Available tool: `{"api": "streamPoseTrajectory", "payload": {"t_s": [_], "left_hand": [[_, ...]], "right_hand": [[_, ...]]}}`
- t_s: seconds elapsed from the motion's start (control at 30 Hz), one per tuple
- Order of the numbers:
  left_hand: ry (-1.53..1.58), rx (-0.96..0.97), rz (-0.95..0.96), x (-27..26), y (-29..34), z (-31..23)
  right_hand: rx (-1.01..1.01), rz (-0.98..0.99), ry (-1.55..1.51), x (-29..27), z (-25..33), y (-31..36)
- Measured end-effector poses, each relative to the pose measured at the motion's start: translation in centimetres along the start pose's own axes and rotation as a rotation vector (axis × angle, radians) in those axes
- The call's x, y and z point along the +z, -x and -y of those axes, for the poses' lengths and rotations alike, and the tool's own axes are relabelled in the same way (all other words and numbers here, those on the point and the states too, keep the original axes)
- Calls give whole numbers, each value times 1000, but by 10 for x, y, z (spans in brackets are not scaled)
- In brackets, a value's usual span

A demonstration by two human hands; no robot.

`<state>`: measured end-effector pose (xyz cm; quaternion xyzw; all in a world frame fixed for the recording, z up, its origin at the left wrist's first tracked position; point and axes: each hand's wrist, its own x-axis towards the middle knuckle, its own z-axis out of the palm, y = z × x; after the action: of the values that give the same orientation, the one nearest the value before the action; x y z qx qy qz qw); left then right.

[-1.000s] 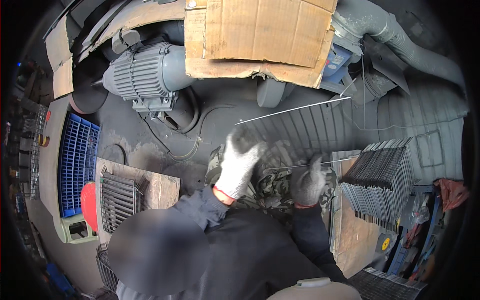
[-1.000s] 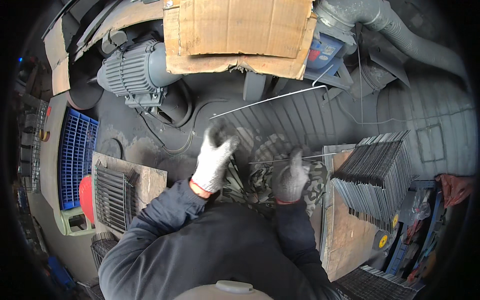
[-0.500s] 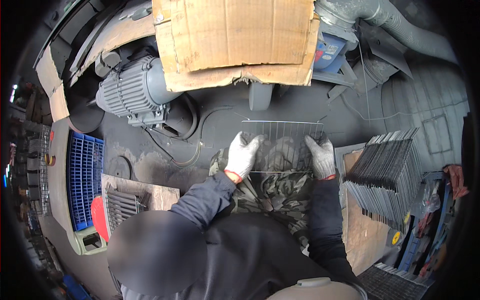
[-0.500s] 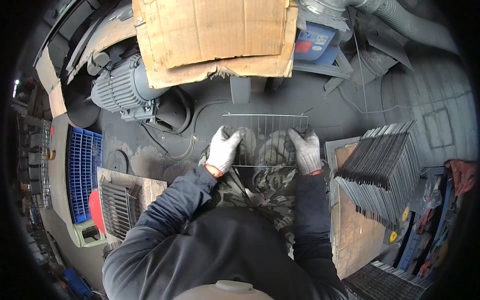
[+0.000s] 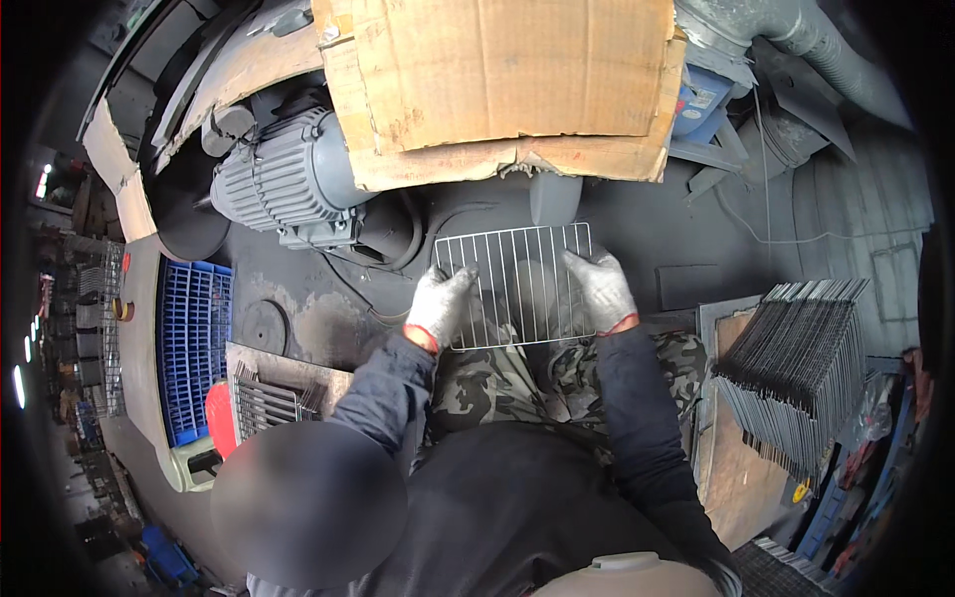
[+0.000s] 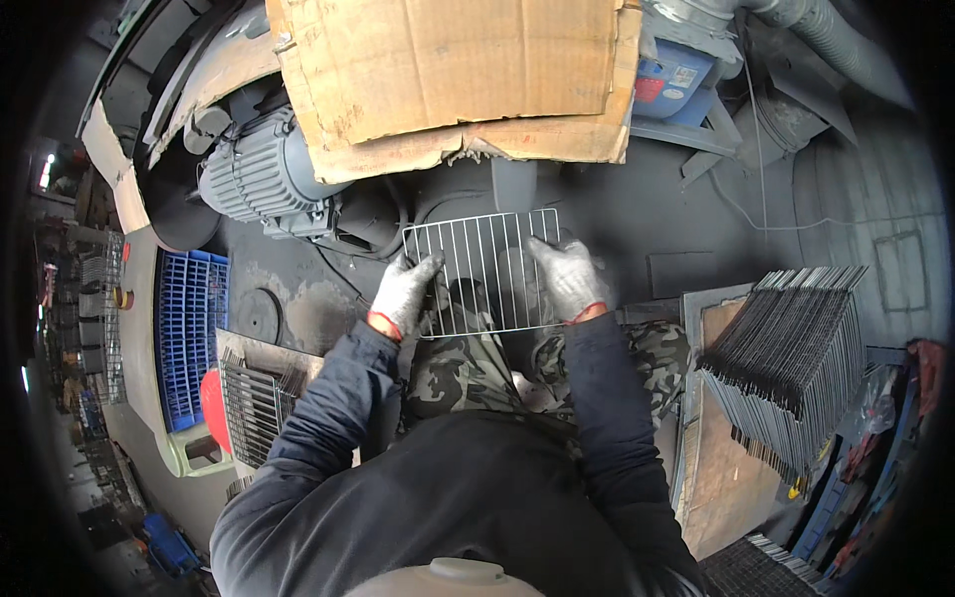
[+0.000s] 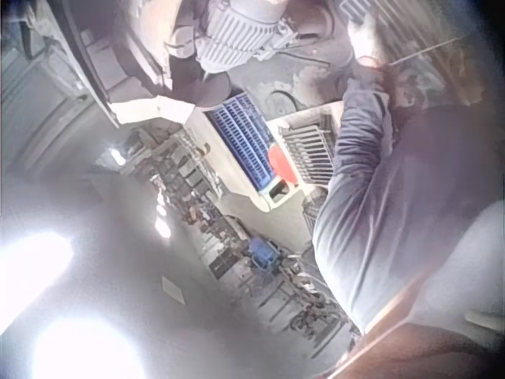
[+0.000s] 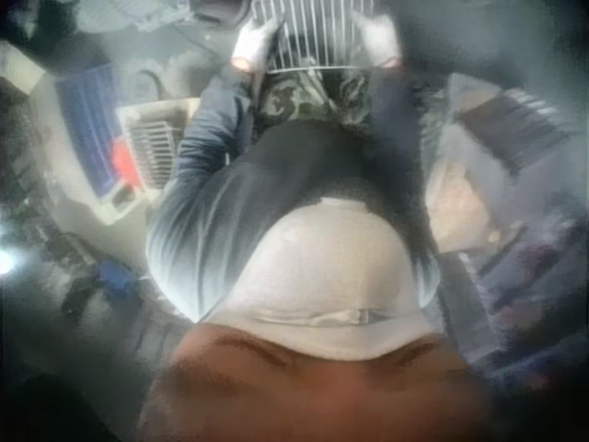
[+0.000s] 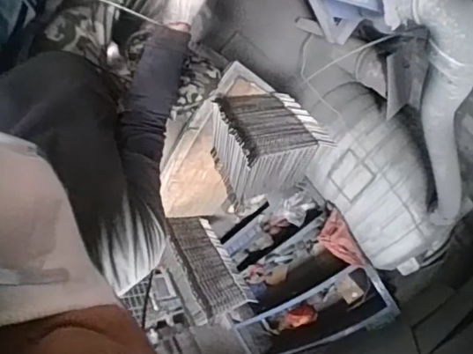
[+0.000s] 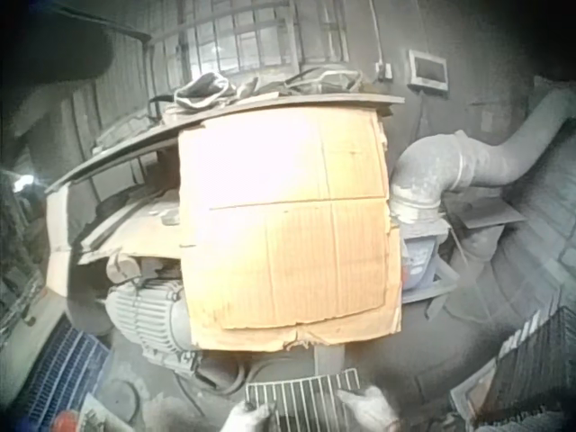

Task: Picking up metal grates from a bin, inspecting them, and stacking them onto a pile.

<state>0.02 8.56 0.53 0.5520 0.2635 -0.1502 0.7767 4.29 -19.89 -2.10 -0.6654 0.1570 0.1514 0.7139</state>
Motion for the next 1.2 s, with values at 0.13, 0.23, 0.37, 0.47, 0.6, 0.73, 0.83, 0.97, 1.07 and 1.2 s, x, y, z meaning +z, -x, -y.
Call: {"api": "streamPoseTrajectory", "payload": {"t_s": [0.13, 0.23, 0.37, 0.47, 0.6, 0.73, 0.83, 0.97, 1.07, 1.2], "left_hand": [[139, -281, 285, -30, -30, -33], [208, -404, 323, -14, -29, -64], [323, -421, 619, 14, -47, -66], [25, -169, 678, 56, -32, -42], [118, -110, 818, 118, 46, -43], [-21, 152, 866, 121, 90, -81], [-359, 415, 656, 74, 125, -134], [-689, 568, -108, -72, 171, -145], [-1323, 430, -703, -254, 190, -121], [-1463, -112, -1073, -456, 239, -38]], "right_hand": [[-189, 183, 16, -38, -5, -9], [-68, 227, -217, -33, 60, 22], [-207, 190, -163, -72, 74, 31], [-540, 82, 133, -118, 76, 62], [-725, -285, 258, -160, 118, 160], [-712, -676, -219, -220, 135, 261], [-982, -520, -357, -253, 166, 367], [-1114, -1048, 222, -203, 224, 387], [-1037, -1321, 801, -248, 202, 381], [-941, -1153, 1754, -258, 178, 351]]}}
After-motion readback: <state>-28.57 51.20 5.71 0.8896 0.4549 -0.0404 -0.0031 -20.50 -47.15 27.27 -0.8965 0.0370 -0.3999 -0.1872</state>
